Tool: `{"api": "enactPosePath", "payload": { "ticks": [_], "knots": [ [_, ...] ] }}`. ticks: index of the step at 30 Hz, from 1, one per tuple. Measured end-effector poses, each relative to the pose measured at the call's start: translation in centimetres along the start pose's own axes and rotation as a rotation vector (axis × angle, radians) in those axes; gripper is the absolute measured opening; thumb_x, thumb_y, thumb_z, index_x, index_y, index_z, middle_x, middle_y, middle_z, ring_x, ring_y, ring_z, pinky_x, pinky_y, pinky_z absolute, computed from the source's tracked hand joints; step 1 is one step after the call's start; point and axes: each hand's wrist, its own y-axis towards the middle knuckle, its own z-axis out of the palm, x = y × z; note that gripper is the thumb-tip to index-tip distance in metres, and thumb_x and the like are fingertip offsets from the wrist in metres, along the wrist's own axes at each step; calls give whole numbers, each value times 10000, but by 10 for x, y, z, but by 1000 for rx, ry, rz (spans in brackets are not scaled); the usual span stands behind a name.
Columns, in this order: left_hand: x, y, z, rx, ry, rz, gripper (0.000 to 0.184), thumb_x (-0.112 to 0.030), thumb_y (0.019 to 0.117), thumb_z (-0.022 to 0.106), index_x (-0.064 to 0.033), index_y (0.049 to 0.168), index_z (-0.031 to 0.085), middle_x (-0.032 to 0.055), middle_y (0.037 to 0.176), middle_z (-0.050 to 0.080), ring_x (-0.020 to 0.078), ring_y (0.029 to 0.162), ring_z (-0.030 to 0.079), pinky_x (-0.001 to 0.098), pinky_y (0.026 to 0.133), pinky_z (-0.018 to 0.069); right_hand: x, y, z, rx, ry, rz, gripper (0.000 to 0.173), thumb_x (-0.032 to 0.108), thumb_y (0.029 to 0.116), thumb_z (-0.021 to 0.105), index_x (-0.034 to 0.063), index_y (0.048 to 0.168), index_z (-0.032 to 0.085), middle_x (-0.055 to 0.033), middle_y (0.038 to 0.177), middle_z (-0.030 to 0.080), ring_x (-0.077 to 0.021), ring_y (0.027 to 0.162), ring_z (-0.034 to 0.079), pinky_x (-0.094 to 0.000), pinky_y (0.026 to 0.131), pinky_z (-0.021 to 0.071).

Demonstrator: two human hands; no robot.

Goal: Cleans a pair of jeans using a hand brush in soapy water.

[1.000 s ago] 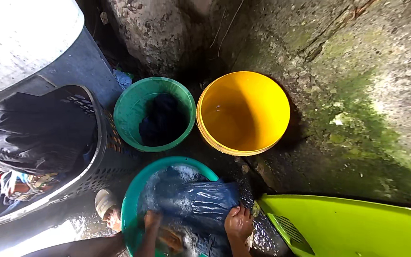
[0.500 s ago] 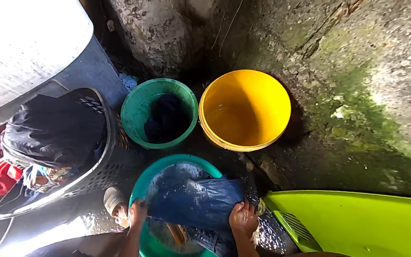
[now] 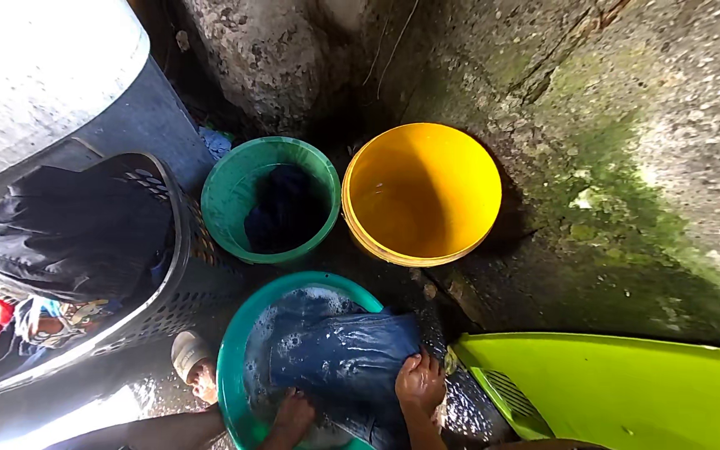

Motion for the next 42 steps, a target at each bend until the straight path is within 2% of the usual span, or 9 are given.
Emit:
{"api": "enactPosePath", "payload": {
  "ticks": [3, 14, 17, 21, 25, 29, 32, 38, 42],
  "knots": [
    [-5, 5, -2, -205, -48, 94, 297, -42, 1038, 484, -45, 1268, 672, 191, 1329, 641, 382, 1288, 583, 551, 1047, 480, 0, -2, 0, -14, 8, -11, 528, 261, 1063, 283, 4, 1376, 621, -279, 1390, 591, -497, 1310, 534, -663, 992, 442],
    [-5, 6, -45, 418, -20, -73, 403, -290, 980, 667, 0, 1259, 686, 225, 1352, 643, 414, 1336, 537, 635, 1214, 233, 3, -1, -5, 17, 8, -3, 510, 247, 1068, 298, 1, 1384, 614, -283, 1387, 592, -498, 1312, 532, -648, 1027, 431],
    [23, 9, -71, 211, -642, 80, 448, -368, 1003, 666, 59, 1137, 694, 255, 1057, 705, 373, 1016, 680, 589, 999, 484, 0, -3, -3, 4, 21, -18, 515, 247, 1067, 295, -10, 1381, 612, -297, 1370, 595, -508, 1295, 539, -656, 1014, 433],
    [-70, 15, -128, -512, -1193, 175, 420, -307, 918, 743, 39, 1154, 716, 174, 990, 751, 241, 923, 734, 459, 901, 587, -1, -3, -4, -9, 43, -42, 511, 234, 1058, 305, -25, 1371, 615, -307, 1357, 602, -530, 1286, 539, -672, 1015, 425],
    [-112, 56, -131, -742, -736, 270, 499, -397, 881, 788, 8, 1168, 735, 209, 1052, 758, 352, 990, 748, 552, 894, 588, 1, -3, -10, 58, 28, -45, 461, 185, 1000, 487, -72, 1368, 590, -329, 1371, 577, -531, 1293, 528, -671, 1032, 417],
    [26, 66, -125, -255, -374, -291, 573, -547, 1028, 527, -134, 1413, 624, 208, 1329, 672, 414, 1259, 625, 633, 1053, 474, 0, -1, -4, -7, 6, -42, 534, 229, 1044, 278, -33, 1355, 624, -303, 1347, 609, -511, 1283, 551, -652, 1028, 429],
    [72, 50, -132, -283, -414, -639, 571, -527, 1019, 559, -107, 1400, 623, 233, 1304, 673, 444, 1236, 628, 639, 1010, 494, 0, -4, -6, -10, 3, -45, 534, 229, 1043, 275, -19, 1364, 623, -310, 1341, 607, -523, 1284, 541, -664, 1021, 424],
    [-83, 72, -124, -825, -504, 48, 422, -426, 916, 743, -36, 1076, 768, 191, 1036, 764, 363, 976, 753, 560, 847, 604, -5, -3, 3, -51, 22, -61, 542, 229, 1033, 281, -53, 1338, 630, -325, 1322, 615, -536, 1266, 554, -671, 1016, 424],
    [8, 77, -108, -384, -362, -236, 537, -532, 1027, 540, -150, 1387, 654, 169, 1317, 692, 383, 1240, 648, 608, 1042, 497, -2, -3, -3, -4, -4, -38, 542, 243, 1047, 271, -26, 1368, 616, -300, 1353, 606, -515, 1289, 542, -653, 1015, 434]
  ]
}}
